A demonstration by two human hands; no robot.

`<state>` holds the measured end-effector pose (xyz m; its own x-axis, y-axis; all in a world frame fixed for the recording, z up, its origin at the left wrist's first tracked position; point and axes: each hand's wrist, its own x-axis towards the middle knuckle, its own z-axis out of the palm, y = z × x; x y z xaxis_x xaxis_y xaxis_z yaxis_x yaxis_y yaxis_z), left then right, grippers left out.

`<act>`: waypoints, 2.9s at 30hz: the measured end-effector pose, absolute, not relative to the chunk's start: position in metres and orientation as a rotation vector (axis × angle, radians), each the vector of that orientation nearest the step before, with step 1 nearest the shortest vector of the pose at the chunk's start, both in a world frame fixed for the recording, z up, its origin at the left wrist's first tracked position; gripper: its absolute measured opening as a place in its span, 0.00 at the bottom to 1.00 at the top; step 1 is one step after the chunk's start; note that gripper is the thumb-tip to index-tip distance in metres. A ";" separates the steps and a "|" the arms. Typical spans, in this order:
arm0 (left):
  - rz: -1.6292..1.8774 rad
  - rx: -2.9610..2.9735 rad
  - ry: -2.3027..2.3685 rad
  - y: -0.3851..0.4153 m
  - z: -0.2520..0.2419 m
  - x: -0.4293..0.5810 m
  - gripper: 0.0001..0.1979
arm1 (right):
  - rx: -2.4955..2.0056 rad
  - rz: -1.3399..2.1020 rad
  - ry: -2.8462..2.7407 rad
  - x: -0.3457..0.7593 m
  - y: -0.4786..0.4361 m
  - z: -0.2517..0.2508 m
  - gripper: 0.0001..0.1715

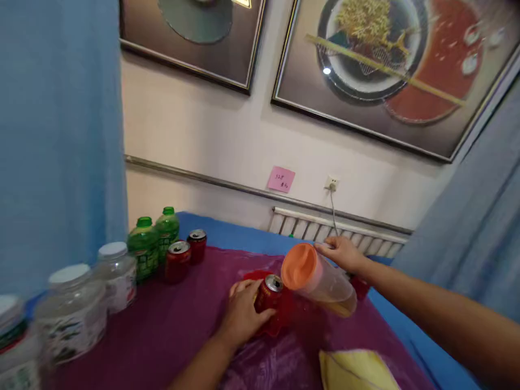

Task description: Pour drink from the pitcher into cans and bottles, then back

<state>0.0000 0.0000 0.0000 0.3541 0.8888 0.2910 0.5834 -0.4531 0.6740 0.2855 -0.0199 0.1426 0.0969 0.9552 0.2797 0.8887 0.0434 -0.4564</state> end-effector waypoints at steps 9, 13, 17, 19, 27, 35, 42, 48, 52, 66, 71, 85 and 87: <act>0.943 2.187 1.258 0.002 -0.005 -0.002 0.35 | -1.819 0.217 -1.772 0.282 -0.021 0.143 0.29; 0.940 2.189 1.259 0.002 -0.006 -0.002 0.35 | -1.815 0.195 -1.765 0.280 -0.022 0.145 0.30; 0.940 2.188 1.264 0.002 -0.005 -0.002 0.34 | -1.804 0.209 -1.768 0.280 -0.021 0.143 0.30; 0.936 2.187 1.269 0.002 -0.005 -0.002 0.33 | -1.811 0.200 -1.770 0.281 -0.021 0.143 0.30; 0.926 2.193 1.270 0.002 -0.004 -0.001 0.34 | -1.823 0.175 -1.771 0.279 -0.022 0.145 0.30; 0.935 2.194 1.262 0.002 -0.007 -0.001 0.35 | -1.810 0.197 -1.773 0.279 -0.022 0.143 0.29; 0.910 2.195 1.275 0.002 -0.005 -0.001 0.34 | -1.828 0.205 -1.765 0.281 -0.021 0.142 0.29; 0.915 2.193 1.275 0.001 -0.005 -0.001 0.35 | -1.828 0.208 -1.775 0.281 -0.022 0.144 0.29; 0.915 2.191 1.267 0.001 -0.005 0.000 0.35 | -1.817 0.217 -1.774 0.278 -0.024 0.145 0.29; 0.918 2.187 1.278 0.000 -0.004 -0.001 0.35 | -1.793 0.188 -1.785 0.277 -0.023 0.146 0.30; 0.911 2.185 1.263 0.000 -0.003 -0.001 0.35 | -1.790 0.192 -1.784 0.276 -0.024 0.147 0.30; 0.924 2.185 1.261 -0.001 -0.001 -0.002 0.34 | -1.805 0.203 -1.772 0.276 -0.024 0.145 0.30; 0.930 2.186 1.260 -0.001 -0.001 -0.002 0.34 | -1.815 0.209 -1.765 0.276 -0.025 0.146 0.29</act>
